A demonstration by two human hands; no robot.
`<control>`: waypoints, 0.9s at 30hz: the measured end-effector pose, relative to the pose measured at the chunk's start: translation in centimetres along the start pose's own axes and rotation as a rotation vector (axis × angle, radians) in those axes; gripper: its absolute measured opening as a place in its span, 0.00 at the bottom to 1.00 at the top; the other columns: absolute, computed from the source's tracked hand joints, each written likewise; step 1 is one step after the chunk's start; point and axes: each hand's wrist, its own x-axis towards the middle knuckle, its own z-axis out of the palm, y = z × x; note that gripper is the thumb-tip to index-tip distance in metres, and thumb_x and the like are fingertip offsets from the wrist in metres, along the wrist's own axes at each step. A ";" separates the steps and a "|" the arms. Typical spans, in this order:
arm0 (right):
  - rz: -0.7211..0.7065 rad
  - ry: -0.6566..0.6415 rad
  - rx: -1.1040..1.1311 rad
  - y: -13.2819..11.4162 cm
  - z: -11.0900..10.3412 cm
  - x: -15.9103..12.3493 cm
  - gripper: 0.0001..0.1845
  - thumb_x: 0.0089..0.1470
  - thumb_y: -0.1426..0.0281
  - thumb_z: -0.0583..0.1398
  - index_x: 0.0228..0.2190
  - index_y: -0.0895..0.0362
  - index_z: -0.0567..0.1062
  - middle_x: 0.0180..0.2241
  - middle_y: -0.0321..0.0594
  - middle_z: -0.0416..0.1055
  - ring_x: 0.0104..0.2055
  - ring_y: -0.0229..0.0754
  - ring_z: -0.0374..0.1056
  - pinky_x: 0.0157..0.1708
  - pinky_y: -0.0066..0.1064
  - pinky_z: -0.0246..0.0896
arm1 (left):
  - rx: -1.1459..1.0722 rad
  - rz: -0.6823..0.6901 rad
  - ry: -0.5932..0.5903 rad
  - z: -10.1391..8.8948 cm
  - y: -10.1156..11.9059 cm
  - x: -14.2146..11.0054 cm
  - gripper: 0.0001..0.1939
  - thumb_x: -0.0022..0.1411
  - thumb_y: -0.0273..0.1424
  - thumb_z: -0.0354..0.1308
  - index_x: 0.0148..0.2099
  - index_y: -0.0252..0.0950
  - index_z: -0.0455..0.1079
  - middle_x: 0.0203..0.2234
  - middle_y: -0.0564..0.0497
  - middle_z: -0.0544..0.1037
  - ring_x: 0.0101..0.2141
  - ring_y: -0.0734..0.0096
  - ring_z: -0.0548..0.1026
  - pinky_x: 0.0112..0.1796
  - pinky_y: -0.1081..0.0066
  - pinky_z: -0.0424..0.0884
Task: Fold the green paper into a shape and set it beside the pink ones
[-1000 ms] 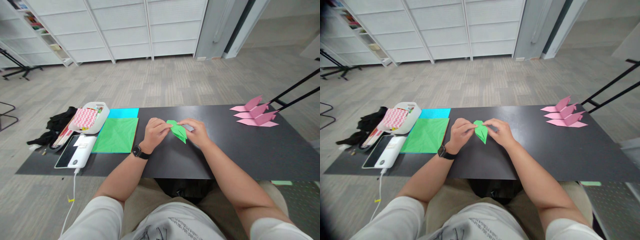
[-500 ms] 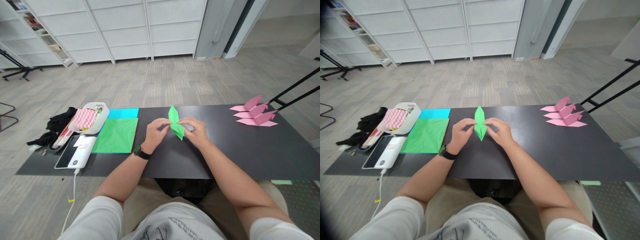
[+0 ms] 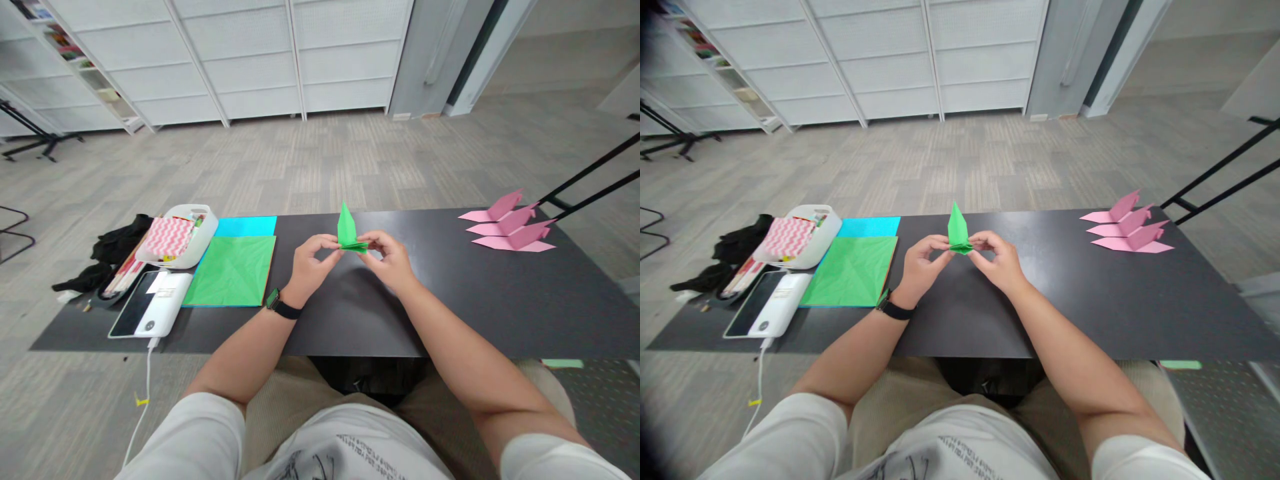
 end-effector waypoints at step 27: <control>0.110 -0.090 0.026 1.6 0.5 0.1 0.15 0.56 0.53 0.71 0.35 0.51 0.81 0.33 0.38 0.81 0.35 0.45 0.77 0.42 0.40 0.77 | -0.121 -0.257 -0.098 0.2 -0.7 0.2 0.15 0.68 0.44 0.69 0.45 0.38 0.76 0.39 0.49 0.84 0.39 0.67 0.83 0.46 0.65 0.81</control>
